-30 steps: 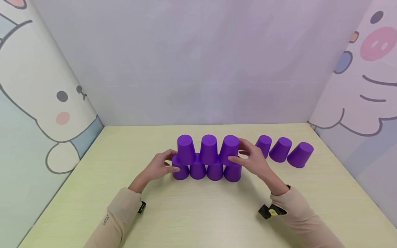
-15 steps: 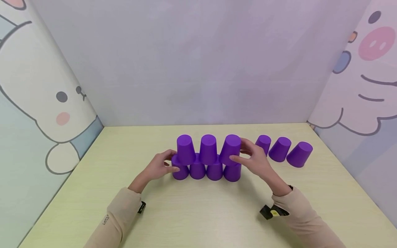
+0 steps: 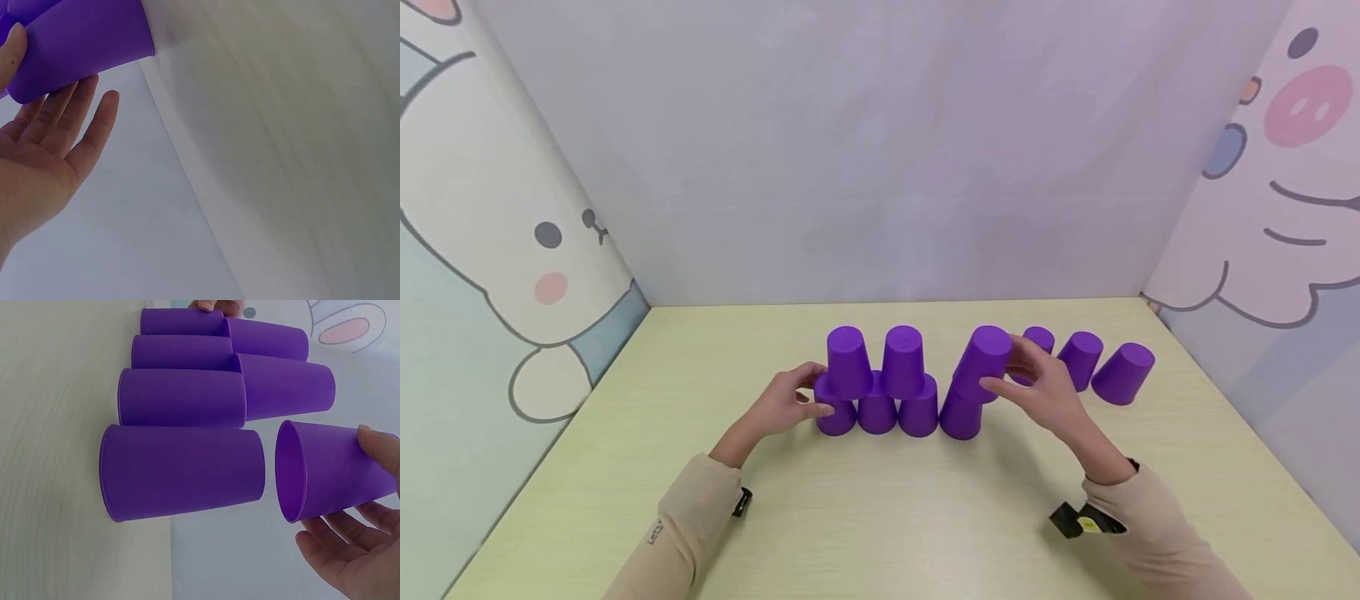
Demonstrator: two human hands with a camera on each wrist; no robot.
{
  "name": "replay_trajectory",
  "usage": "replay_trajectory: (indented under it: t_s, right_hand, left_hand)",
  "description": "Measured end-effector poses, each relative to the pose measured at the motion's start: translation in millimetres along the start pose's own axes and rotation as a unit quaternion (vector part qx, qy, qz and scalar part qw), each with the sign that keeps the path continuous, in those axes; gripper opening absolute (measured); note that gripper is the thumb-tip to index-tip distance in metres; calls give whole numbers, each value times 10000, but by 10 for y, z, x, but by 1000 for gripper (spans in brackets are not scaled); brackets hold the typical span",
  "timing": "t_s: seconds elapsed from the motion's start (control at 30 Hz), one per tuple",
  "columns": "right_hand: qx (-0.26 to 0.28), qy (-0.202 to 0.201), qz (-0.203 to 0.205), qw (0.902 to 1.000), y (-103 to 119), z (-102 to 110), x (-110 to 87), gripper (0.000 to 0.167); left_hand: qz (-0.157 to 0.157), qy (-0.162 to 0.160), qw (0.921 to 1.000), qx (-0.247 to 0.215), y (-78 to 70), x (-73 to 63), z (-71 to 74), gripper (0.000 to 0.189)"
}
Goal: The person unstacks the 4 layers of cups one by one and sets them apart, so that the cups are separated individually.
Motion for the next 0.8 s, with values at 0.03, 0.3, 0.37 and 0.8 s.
replay_trajectory:
  t_s: [0.03, 0.3, 0.37, 0.8]
  right_hand:
    - [-14, -22, -14, 10000, -6, 21, -13, 55]
    - [-210, -275, -1, 9994, -72, 181, -102, 54]
    - [-256, -345, 47, 9991, -96, 212, -122, 55]
    - [-751, -523, 0, 9958, -283, 408, -230, 53]
  left_hand:
    - [13, 5, 10000, -4, 1, 1, 1, 47]
    - [164, -46, 9998, 61, -9, 3, -18, 46]
    - [182, -60, 9998, 103, -15, 6, -28, 45]
    - [33, -14, 10000, 3, 0, -4, -4, 47]
Point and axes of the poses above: each hand's wrist, its own x-axis towards the middle knuckle, its own z-axis out of the back of the hand, y = z × x, the point moved 2 cm from there along x, towards the middle knuckle, and after that the axes turned 7 degrees about -x, right-handed, at the moved point
